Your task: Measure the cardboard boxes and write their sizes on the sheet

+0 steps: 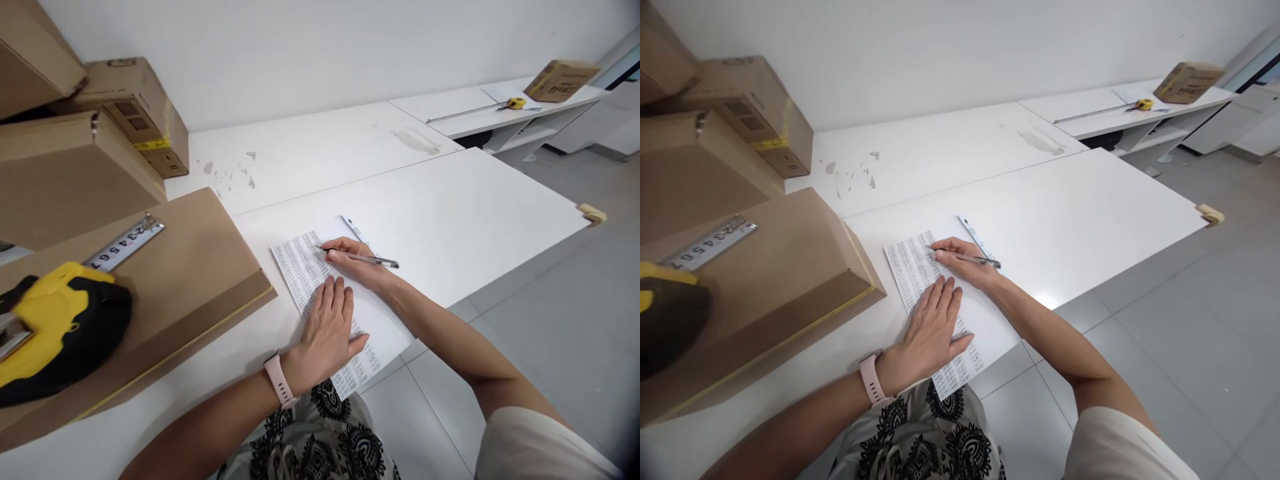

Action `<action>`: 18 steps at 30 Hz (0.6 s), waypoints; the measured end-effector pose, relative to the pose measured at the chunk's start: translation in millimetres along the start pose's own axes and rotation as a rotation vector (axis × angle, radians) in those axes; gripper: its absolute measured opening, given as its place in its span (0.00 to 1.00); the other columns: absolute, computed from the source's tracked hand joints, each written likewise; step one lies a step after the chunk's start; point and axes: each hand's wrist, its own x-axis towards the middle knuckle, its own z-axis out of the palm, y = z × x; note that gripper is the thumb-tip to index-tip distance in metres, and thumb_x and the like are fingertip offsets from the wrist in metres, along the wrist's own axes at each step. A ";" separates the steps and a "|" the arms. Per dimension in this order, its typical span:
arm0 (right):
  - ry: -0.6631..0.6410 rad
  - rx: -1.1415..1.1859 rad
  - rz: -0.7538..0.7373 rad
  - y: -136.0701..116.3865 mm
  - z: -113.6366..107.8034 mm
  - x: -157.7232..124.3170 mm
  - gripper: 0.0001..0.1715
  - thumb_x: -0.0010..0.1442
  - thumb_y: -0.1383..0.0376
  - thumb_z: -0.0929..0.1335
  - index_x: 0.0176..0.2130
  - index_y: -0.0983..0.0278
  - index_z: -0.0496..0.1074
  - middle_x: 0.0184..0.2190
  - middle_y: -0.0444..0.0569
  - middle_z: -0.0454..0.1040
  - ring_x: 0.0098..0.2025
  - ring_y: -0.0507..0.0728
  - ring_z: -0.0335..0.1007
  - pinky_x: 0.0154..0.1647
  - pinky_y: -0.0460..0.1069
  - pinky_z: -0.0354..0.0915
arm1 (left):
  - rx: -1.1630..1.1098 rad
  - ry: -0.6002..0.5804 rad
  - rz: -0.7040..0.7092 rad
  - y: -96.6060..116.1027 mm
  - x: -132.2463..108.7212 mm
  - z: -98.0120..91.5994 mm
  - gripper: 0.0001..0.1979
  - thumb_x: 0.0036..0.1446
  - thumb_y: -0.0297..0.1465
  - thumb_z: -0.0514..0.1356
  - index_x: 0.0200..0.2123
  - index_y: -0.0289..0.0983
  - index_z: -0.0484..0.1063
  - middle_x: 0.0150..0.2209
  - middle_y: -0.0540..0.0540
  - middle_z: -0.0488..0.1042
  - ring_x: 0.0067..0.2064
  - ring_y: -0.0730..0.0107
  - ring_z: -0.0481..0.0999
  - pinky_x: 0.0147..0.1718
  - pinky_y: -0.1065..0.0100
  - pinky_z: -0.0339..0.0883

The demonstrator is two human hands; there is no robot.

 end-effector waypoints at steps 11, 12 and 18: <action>0.026 -0.118 -0.031 -0.6 -6.0 -16.9 0.24 0.56 0.47 0.76 0.39 0.60 0.68 0.30 0.45 0.74 0.32 0.55 0.70 0.36 0.52 0.66 | 0.013 -0.021 0.026 -1.5 4.2 -4.8 0.44 0.64 0.55 0.54 0.65 0.20 0.63 0.68 0.20 0.61 0.69 0.33 0.61 0.67 0.44 0.54; 0.031 -0.125 -0.030 0.6 -5.4 -17.3 0.23 0.57 0.47 0.75 0.38 0.59 0.67 0.28 0.44 0.73 0.31 0.55 0.70 0.34 0.52 0.66 | 0.014 -0.026 0.026 -1.5 4.5 -4.9 0.44 0.64 0.55 0.54 0.65 0.20 0.63 0.68 0.20 0.61 0.69 0.33 0.61 0.67 0.45 0.54; 0.155 -0.342 -0.100 6.2 -5.6 -19.2 0.17 0.61 0.55 0.71 0.30 0.59 0.61 0.20 0.37 0.59 0.22 0.50 0.52 0.24 0.48 0.51 | 0.018 -0.020 0.031 -1.1 4.5 -4.5 0.43 0.65 0.53 0.55 0.65 0.19 0.63 0.68 0.20 0.62 0.69 0.32 0.61 0.66 0.44 0.54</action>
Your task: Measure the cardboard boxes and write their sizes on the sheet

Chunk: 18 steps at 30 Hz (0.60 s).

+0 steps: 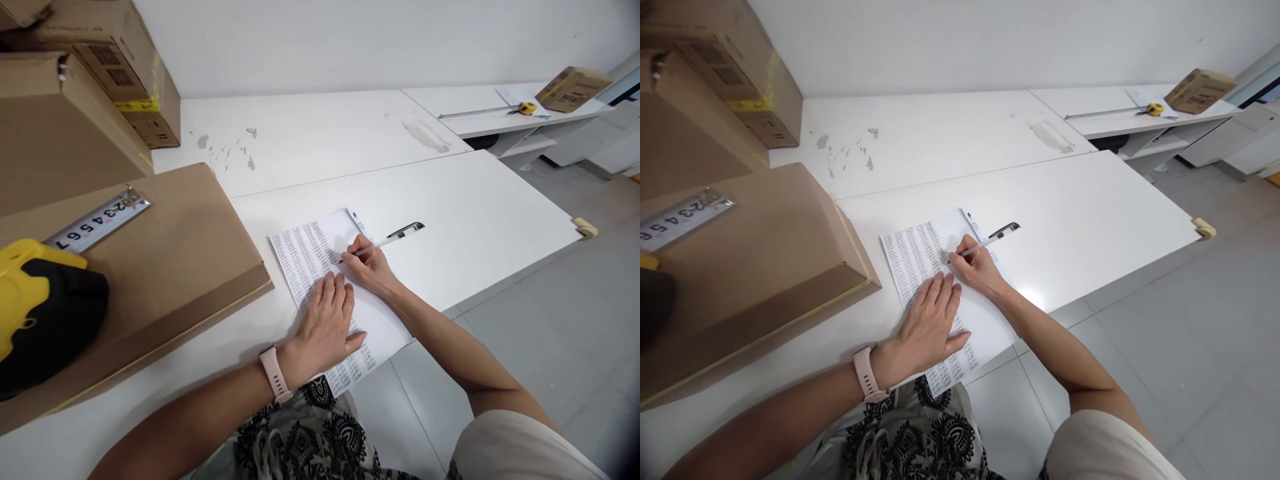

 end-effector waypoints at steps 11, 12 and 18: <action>-0.024 -0.137 -0.061 4.1 -0.1 -2.8 0.12 0.63 0.61 0.68 0.30 0.59 0.60 0.22 0.37 0.56 0.23 0.51 0.50 0.25 0.49 0.49 | 0.013 0.011 0.003 -0.9 0.0 1.0 0.43 0.64 0.54 0.54 0.64 0.19 0.63 0.67 0.20 0.64 0.68 0.33 0.62 0.67 0.45 0.52; -0.022 -0.138 -0.059 4.5 0.1 -2.8 0.12 0.63 0.61 0.68 0.30 0.59 0.61 0.22 0.37 0.56 0.23 0.51 0.50 0.25 0.49 0.49 | 0.011 0.012 0.002 -0.9 0.0 1.3 0.43 0.64 0.54 0.54 0.64 0.19 0.63 0.67 0.21 0.64 0.69 0.33 0.62 0.67 0.45 0.52; -0.030 -0.140 -0.064 4.2 0.9 -3.3 0.13 0.63 0.61 0.68 0.30 0.59 0.61 0.21 0.38 0.57 0.24 0.51 0.51 0.25 0.49 0.50 | 0.011 0.010 -0.001 -0.3 -1.1 2.5 0.43 0.65 0.54 0.53 0.65 0.19 0.62 0.67 0.21 0.64 0.69 0.34 0.62 0.68 0.45 0.50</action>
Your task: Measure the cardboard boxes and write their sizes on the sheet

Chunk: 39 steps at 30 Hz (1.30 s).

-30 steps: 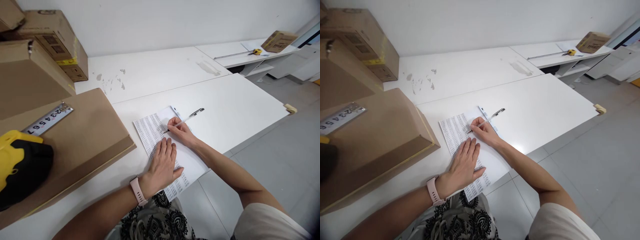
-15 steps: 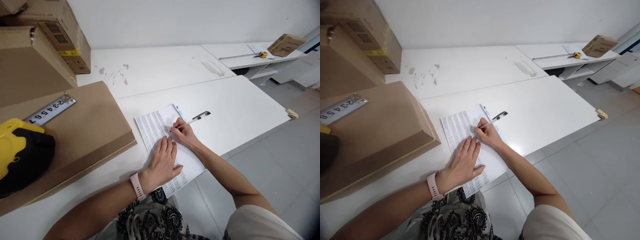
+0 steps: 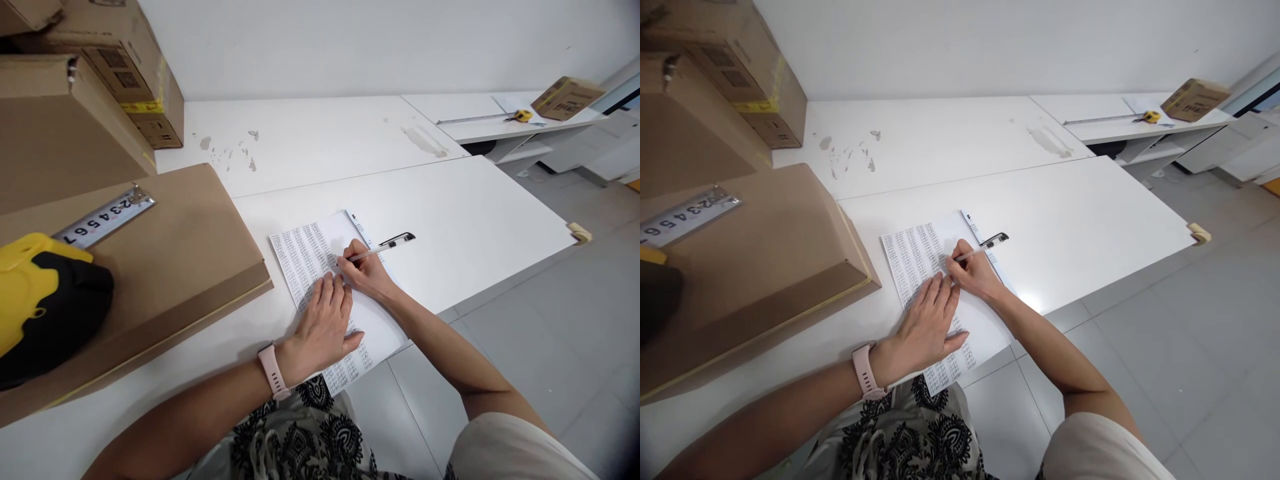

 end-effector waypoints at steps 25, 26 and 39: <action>0.012 -0.008 0.009 -0.1 -0.6 0.2 0.14 0.63 0.60 0.68 0.30 0.59 0.60 0.21 0.38 0.56 0.23 0.50 0.49 0.24 0.49 0.49 | -0.010 -0.016 0.000 -0.6 0.4 -3.7 0.42 0.66 0.53 0.53 0.66 0.19 0.61 0.68 0.21 0.62 0.69 0.34 0.61 0.68 0.46 0.51; 0.016 -0.011 0.006 0.2 -0.8 0.3 0.14 0.63 0.60 0.68 0.30 0.59 0.60 0.21 0.38 0.56 0.23 0.51 0.49 0.24 0.49 0.49 | -0.002 -0.015 -0.001 -0.5 0.4 -4.0 0.42 0.66 0.53 0.52 0.66 0.20 0.61 0.68 0.21 0.62 0.69 0.35 0.61 0.68 0.46 0.51; 0.004 -0.023 0.010 -2.2 -0.5 0.5 0.14 0.62 0.61 0.68 0.29 0.58 0.59 0.21 0.38 0.56 0.23 0.51 0.50 0.24 0.49 0.49 | 0.002 -0.010 0.004 -0.5 0.3 -4.1 0.42 0.66 0.52 0.52 0.65 0.19 0.62 0.67 0.21 0.63 0.69 0.33 0.62 0.67 0.46 0.51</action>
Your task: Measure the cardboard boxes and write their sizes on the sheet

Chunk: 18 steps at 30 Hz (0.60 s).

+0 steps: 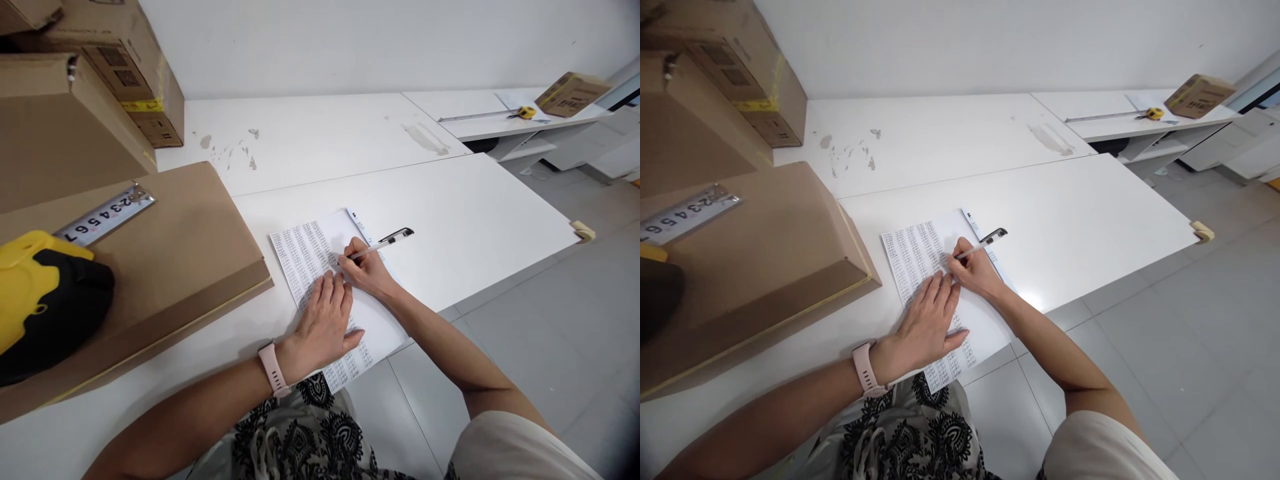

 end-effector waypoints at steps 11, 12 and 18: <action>0.009 -0.006 -0.005 0.7 -0.5 0.3 0.14 0.61 0.61 0.68 0.29 0.58 0.59 0.21 0.38 0.55 0.23 0.51 0.48 0.24 0.49 0.48 | -0.013 0.000 -0.009 0.7 -0.4 1.4 0.42 0.66 0.53 0.52 0.65 0.20 0.62 0.68 0.22 0.62 0.69 0.34 0.61 0.68 0.46 0.50; 0.005 -0.003 -0.004 0.8 -0.5 0.2 0.14 0.61 0.61 0.68 0.29 0.58 0.59 0.21 0.38 0.55 0.23 0.51 0.48 0.24 0.49 0.48 | -0.014 0.000 -0.010 0.7 -0.3 1.6 0.42 0.66 0.53 0.52 0.65 0.20 0.62 0.68 0.22 0.62 0.69 0.34 0.61 0.68 0.46 0.50; 0.016 -0.008 -0.005 0.3 -0.9 0.4 0.14 0.61 0.61 0.69 0.29 0.58 0.60 0.20 0.38 0.56 0.23 0.51 0.49 0.24 0.49 0.48 | -0.009 0.004 -0.005 0.6 -0.4 1.6 0.42 0.66 0.52 0.52 0.65 0.19 0.62 0.68 0.21 0.62 0.69 0.33 0.61 0.68 0.46 0.51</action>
